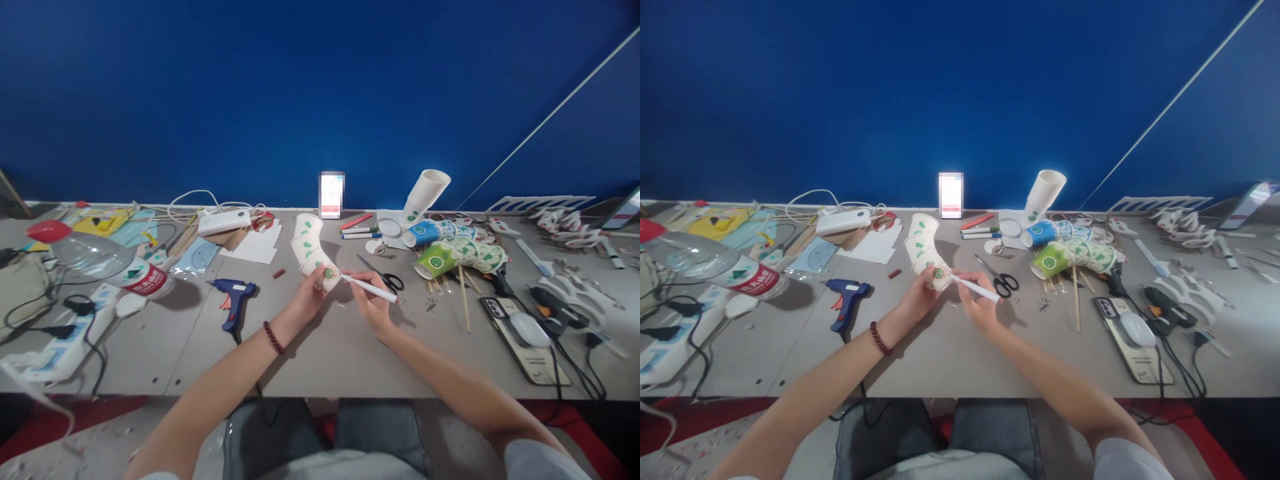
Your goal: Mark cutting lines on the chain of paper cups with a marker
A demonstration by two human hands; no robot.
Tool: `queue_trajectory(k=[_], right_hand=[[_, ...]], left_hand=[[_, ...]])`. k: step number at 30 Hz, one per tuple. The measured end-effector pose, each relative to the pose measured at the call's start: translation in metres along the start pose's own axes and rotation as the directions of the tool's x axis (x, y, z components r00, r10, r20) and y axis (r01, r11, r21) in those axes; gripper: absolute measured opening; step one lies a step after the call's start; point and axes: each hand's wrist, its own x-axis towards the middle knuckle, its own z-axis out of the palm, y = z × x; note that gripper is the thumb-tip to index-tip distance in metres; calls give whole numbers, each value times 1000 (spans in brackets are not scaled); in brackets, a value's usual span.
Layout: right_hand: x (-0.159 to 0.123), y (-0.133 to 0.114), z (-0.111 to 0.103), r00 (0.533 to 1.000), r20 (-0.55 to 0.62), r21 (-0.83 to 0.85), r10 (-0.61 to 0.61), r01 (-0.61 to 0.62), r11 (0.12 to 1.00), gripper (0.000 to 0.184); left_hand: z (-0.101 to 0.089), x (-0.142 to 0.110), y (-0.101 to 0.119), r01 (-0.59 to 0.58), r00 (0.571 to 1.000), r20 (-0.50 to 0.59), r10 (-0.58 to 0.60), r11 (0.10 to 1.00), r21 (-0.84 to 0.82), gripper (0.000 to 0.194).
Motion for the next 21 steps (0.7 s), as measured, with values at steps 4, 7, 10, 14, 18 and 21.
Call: queue_trajectory(k=[4, 7, 10, 14, 18, 21], right_hand=[[0, -1, 0, 1000, -23, -3, 6, -6, 1000, 8], [1, 1, -1, 1000, -25, -24, 5, -6, 1000, 8], [1, 3, -2, 1000, -27, -50, 5, -6, 999, 10], [2, 4, -2, 999, -37, -83, 37, -40, 996, 13], [2, 4, -1, 998, -32, -101, 44, -48, 994, 13], [2, 3, -1, 999, -27, -104, 40, -43, 994, 12]], left_hand=[[0, 1, -1, -72, 997, 4, 72, 997, 15, 39], [0, 1, 0, -86, 996, 4, 86, 996, 25, 42], [2, 0, 1, -84, 996, 6, 84, 995, 57, 44], [5, -4, 5, -66, 997, 59, 59, 990, 122, 42], [7, -4, 8, 3, 1000, -21, -2, 997, 79, 35], [8, -4, 9, 40, 994, -101, -39, 999, 5, 32]])
